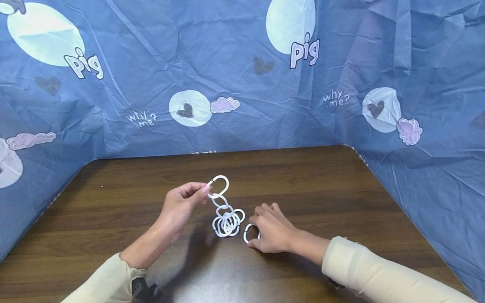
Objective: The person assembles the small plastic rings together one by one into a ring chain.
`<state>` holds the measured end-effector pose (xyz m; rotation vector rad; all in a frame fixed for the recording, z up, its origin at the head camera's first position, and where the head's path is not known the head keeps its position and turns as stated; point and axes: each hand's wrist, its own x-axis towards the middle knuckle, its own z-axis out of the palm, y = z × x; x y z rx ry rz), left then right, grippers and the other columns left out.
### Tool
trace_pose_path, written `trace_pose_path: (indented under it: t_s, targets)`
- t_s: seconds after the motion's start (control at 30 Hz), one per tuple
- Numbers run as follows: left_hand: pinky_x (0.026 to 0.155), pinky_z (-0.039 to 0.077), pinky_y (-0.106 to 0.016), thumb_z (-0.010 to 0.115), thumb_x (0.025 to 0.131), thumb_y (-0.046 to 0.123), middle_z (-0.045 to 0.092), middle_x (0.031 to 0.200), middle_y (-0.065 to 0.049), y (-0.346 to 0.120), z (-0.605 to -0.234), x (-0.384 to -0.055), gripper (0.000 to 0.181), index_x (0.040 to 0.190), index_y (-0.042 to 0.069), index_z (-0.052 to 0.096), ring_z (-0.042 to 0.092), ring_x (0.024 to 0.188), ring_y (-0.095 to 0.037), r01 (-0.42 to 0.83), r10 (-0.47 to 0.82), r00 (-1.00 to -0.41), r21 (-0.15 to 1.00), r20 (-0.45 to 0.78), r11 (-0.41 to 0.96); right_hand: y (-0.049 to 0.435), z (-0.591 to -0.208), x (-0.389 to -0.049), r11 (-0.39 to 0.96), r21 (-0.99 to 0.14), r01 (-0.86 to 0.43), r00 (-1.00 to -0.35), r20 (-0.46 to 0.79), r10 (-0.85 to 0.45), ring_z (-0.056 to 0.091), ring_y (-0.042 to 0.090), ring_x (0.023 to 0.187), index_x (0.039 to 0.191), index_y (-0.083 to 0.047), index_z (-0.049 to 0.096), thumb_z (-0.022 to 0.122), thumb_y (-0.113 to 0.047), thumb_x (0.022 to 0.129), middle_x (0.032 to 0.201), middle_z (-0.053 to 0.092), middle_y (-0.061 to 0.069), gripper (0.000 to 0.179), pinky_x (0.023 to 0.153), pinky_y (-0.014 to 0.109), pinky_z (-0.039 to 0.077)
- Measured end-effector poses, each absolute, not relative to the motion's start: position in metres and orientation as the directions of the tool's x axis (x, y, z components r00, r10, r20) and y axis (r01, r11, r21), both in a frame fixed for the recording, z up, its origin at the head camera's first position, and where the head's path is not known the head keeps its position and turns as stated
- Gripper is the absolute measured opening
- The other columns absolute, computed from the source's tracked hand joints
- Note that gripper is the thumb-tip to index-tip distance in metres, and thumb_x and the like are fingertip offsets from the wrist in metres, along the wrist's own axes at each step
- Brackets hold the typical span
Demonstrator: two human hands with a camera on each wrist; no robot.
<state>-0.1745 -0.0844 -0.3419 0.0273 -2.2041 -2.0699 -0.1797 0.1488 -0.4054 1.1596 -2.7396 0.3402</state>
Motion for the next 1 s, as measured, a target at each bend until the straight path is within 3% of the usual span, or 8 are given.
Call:
trace_pose_path:
  t_s: [0.23, 0.7, 1.0]
  targets:
    - [0.069, 0.047, -0.023, 0.067, 0.089, 0.009, 0.067, 0.077, -0.001, -0.083, -0.342, -0.174, 0.019, 0.099, -0.007, 0.068, 0.058, 0.069, -0.011, 0.069, -0.089, -0.993, 0.995, 0.075, 0.075, 0.154, -0.405, -0.187, 0.623, -0.092, -0.777, -0.614, 0.33, -0.716, 0.048, 0.011, 0.08, 0.089, -0.012, 0.069, 0.08, -0.042, 0.064, 0.08, 0.056, -0.005, 0.041, 0.079, 0.036, 0.034]
    - [0.073, 0.047, -0.031, 0.068, 0.089, 0.011, 0.066, 0.077, -0.002, -0.081, -0.345, -0.173, 0.016, 0.096, -0.003, 0.07, 0.058, 0.07, -0.013, 0.037, -0.07, -0.996, 0.99, 0.047, 0.134, 0.16, -0.35, -0.209, 0.619, -0.178, -0.765, -0.615, 0.485, -0.622, 0.051, 0.014, 0.083, 0.099, -0.007, 0.069, 0.082, -0.036, 0.066, 0.089, 0.058, -0.003, 0.046, 0.079, 0.036, 0.037]
    - [0.074, 0.048, -0.031, 0.067, 0.089, 0.011, 0.067, 0.08, -0.007, -0.08, -0.345, -0.171, 0.016, 0.097, -0.003, 0.07, 0.059, 0.07, -0.011, 0.035, -0.042, -0.998, 0.988, 0.042, 0.147, 0.154, -0.329, -0.214, 0.545, -0.215, -0.81, -0.555, 0.578, -0.598, 0.055, 0.017, 0.093, 0.107, -0.005, 0.067, 0.08, -0.03, 0.069, 0.097, 0.06, 0.0, 0.047, 0.08, 0.038, 0.039]
